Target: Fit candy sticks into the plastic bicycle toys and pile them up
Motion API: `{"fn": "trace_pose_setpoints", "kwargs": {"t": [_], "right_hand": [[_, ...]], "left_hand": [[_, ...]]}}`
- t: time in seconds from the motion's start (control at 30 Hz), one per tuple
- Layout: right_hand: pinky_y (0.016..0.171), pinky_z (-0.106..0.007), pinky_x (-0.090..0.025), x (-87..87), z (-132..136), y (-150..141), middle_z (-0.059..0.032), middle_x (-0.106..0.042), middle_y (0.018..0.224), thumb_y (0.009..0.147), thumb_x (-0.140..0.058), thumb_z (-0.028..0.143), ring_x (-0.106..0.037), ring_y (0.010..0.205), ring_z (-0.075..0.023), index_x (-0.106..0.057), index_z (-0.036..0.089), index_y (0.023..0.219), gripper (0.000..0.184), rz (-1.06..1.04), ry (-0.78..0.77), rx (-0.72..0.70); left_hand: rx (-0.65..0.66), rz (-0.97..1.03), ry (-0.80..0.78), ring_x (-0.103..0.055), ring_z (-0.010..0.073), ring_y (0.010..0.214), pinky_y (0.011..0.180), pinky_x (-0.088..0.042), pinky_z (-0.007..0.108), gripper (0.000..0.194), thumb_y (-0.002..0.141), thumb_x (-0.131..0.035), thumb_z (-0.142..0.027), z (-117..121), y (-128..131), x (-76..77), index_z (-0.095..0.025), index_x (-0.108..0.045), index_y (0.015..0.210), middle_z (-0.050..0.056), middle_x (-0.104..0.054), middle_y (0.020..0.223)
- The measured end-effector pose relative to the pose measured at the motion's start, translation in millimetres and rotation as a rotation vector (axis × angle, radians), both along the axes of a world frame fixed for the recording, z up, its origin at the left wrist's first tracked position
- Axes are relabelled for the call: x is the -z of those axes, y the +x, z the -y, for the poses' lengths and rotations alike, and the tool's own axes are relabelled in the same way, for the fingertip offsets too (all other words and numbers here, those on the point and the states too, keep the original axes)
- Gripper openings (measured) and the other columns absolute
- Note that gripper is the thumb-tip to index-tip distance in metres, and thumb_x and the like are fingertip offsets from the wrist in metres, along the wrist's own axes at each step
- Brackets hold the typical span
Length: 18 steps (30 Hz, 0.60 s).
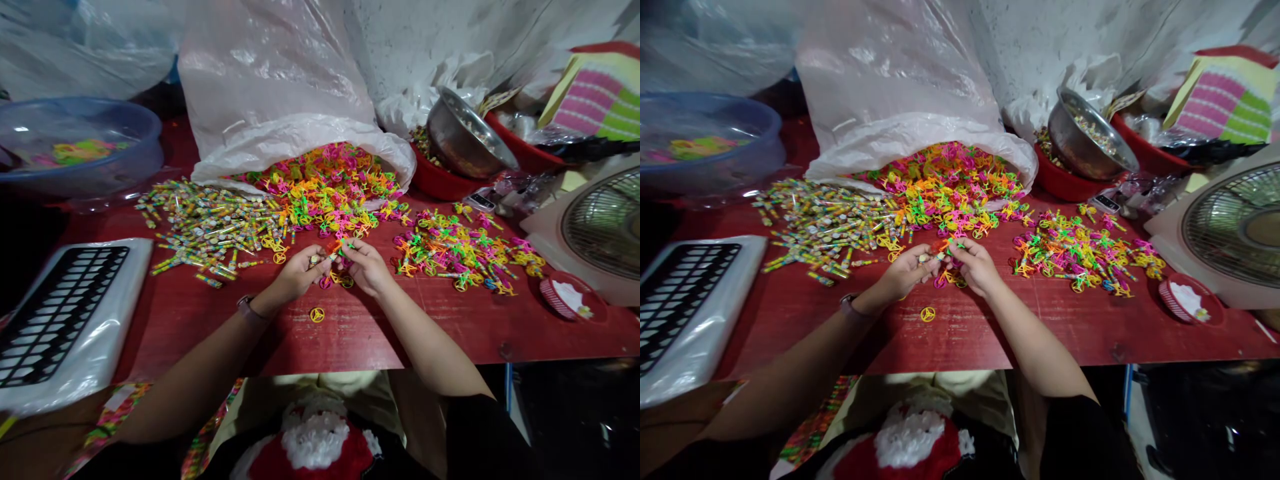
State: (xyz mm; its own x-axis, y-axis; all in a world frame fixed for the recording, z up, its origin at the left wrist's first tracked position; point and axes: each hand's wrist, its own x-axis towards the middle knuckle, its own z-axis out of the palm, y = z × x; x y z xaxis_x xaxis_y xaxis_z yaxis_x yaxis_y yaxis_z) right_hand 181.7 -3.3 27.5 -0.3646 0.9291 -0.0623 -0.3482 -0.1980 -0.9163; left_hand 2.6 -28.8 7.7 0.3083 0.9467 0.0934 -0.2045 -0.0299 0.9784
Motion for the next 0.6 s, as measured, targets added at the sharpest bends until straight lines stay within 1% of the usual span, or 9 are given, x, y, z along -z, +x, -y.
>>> {"fn": "trace_pose_setpoints", "kwargs": {"t": [0.07,0.13,0.23,0.3,0.4,0.47,0.53,0.6], "right_hand": [[0.071,-0.025,-0.051,-1.0,2,-1,0.0016,-0.067,0.082,0.068,-0.091,0.045,-0.061,0.073,-0.0125,-0.066,0.021,0.089,0.040,-0.004,-0.029,-0.018],[0.073,-0.026,-0.052,-1.9,4,-2,0.0014,-0.067,0.082,0.067,-0.092,0.043,-0.061,0.074,-0.0129,-0.067,0.020,0.087,0.039,-0.002,-0.062,-0.017],[0.069,-0.026,-0.051,-4.5,5,-2,0.0020,-0.065,0.078,0.066,-0.091,0.043,-0.059,0.070,-0.0128,-0.067,0.020,0.086,0.039,-0.015,-0.110,-0.016],[0.065,-0.025,-0.050,-6.5,6,-2,0.0020,-0.064,0.076,0.067,-0.091,0.044,-0.057,0.067,-0.0125,-0.066,0.020,0.086,0.039,-0.020,-0.116,-0.038],[0.063,-0.024,-0.049,-7.4,7,-1,0.0014,-0.063,0.076,0.067,-0.092,0.045,-0.056,0.066,-0.0124,-0.066,0.020,0.086,0.041,-0.006,-0.104,-0.081],[0.064,-0.025,-0.049,-5.2,7,-1,0.0016,-0.063,0.076,0.066,-0.092,0.047,-0.056,0.066,-0.0129,-0.065,0.020,0.085,0.042,0.012,-0.083,-0.094],[0.065,-0.026,-0.048,-0.4,6,-2,0.0021,-0.062,0.075,0.065,-0.092,0.051,-0.055,0.066,-0.0129,-0.063,0.021,0.083,0.045,0.044,-0.034,-0.070],[0.066,-0.026,-0.046,6.4,6,-5,0.0024,-0.061,0.074,0.066,-0.090,0.056,-0.054,0.066,-0.0131,-0.060,0.021,0.081,0.048,0.101,0.043,0.009]], "left_hand": [[-0.042,-0.037,0.025,-0.047,0.0091,0.056,0.054,-0.037,0.024,0.042,0.085,-0.076,-0.055,1,0,-1.0,-0.017,-0.058,0.094,-0.002,-0.060,0.070],[-0.070,-0.065,0.046,-0.047,0.0095,0.057,0.055,-0.038,0.025,0.041,0.086,-0.075,-0.054,2,0,-2.1,-0.017,-0.058,0.092,-0.002,-0.060,0.070],[-0.085,-0.103,0.072,-0.049,0.0107,0.060,0.058,-0.039,0.025,0.038,0.085,-0.077,-0.051,4,-1,-3.3,-0.018,-0.058,0.090,-0.002,-0.059,0.071],[-0.079,-0.117,0.085,-0.049,0.0111,0.061,0.060,-0.040,0.026,0.037,0.086,-0.076,-0.050,5,-2,-3.6,-0.018,-0.057,0.088,-0.002,-0.059,0.070],[-0.036,-0.128,0.097,-0.049,0.0113,0.061,0.060,-0.040,0.026,0.036,0.091,-0.070,-0.051,7,-2,-3.2,-0.018,-0.057,0.086,-0.001,-0.060,0.070],[-0.023,-0.132,0.105,-0.051,0.0117,0.061,0.061,-0.041,0.026,0.035,0.092,-0.068,-0.050,8,-2,-2.3,-0.018,-0.057,0.085,0.000,-0.061,0.070],[-0.041,-0.140,0.111,-0.053,0.0122,0.062,0.062,-0.041,0.027,0.034,0.091,-0.069,-0.049,9,-1,-0.8,-0.018,-0.057,0.084,0.000,-0.061,0.070],[-0.087,-0.163,0.121,-0.054,0.0130,0.064,0.064,-0.042,0.027,0.033,0.091,-0.071,-0.046,10,1,1.0,-0.018,-0.056,0.082,0.000,-0.060,0.070]]}}
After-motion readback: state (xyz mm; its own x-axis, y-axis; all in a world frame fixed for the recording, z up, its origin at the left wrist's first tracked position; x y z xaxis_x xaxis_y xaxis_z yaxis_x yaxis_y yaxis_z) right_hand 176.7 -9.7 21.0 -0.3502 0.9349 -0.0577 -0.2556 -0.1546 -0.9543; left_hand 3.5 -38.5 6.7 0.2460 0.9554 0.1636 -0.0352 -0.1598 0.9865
